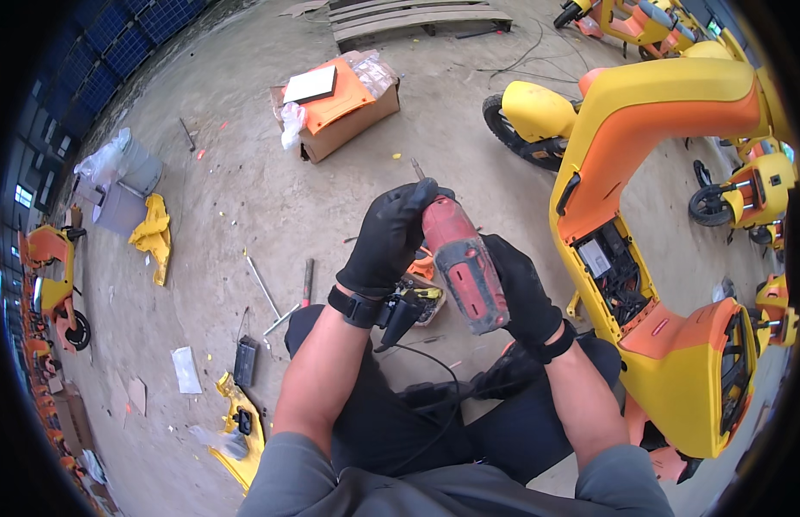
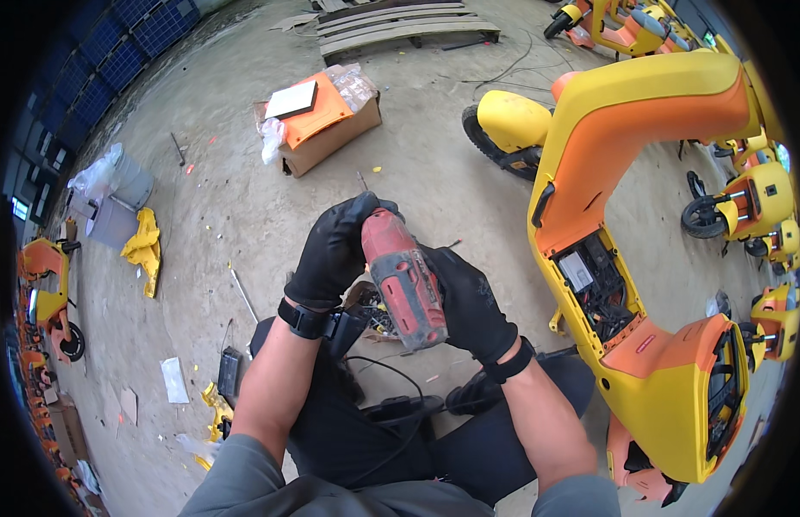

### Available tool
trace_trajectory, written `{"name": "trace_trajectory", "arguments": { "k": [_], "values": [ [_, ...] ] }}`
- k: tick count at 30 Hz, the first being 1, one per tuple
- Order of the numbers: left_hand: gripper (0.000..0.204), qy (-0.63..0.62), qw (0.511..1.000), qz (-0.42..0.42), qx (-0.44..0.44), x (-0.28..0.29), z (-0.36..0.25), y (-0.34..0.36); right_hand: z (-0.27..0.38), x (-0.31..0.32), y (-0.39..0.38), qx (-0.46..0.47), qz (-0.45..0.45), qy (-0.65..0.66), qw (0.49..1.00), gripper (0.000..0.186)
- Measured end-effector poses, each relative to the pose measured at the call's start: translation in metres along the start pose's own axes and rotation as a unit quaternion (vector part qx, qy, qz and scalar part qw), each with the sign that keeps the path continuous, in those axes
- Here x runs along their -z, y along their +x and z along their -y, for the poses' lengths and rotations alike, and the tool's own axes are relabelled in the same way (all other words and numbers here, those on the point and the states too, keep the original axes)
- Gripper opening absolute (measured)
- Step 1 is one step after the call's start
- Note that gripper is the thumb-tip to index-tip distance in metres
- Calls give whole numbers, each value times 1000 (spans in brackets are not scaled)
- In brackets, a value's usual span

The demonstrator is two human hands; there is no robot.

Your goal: The person picks up two plastic body panels from a container, sits on the ground by an electric scooter, and uses a power drill to secure the panels and other components to the scooter frame.

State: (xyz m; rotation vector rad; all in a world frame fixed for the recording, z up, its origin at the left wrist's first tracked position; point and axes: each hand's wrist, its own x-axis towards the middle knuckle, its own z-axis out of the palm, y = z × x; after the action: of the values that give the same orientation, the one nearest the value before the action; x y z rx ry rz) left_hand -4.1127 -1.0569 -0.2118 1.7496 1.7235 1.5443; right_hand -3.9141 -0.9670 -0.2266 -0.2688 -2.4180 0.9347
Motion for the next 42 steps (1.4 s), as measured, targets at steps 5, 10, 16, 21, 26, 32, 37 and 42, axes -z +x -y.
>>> {"name": "trace_trajectory", "arguments": {
  "k": [5, 10, 16, 21, 26, 32, 37, 42],
  "values": [
    [23, -118, 991, -37, 46, -6, 7, -3, -4, -11, -13, -162, 22, 266, 950, 38],
    [43, -591, 763, -81, 249, -5, -3, 2, 2, -3, -3, -215, 32, 476, 852, 57],
    [46, -509, 832, -71, 208, -5, 3, 1, 7, 0, -2, -226, 30, 570, 789, 66],
    [37, -518, 831, -83, 187, -8, 4, 1, 5, 6, 1, -225, 42, 574, 787, 62],
    [32, -526, 832, -70, 161, -10, 2, 3, -2, 10, -2, -240, 45, 580, 777, 58],
    [27, -550, 817, -78, 155, -15, 6, 2, -3, 9, -6, -222, 20, 553, 803, 52],
    [28, -494, 845, -88, 183, -9, 4, 3, -1, 11, -2, -229, 2, 665, 711, 53],
    [28, -466, 861, -90, 183, -7, -2, 3, 0, 10, -3, -216, 10, 666, 714, 54]
  ]
}}
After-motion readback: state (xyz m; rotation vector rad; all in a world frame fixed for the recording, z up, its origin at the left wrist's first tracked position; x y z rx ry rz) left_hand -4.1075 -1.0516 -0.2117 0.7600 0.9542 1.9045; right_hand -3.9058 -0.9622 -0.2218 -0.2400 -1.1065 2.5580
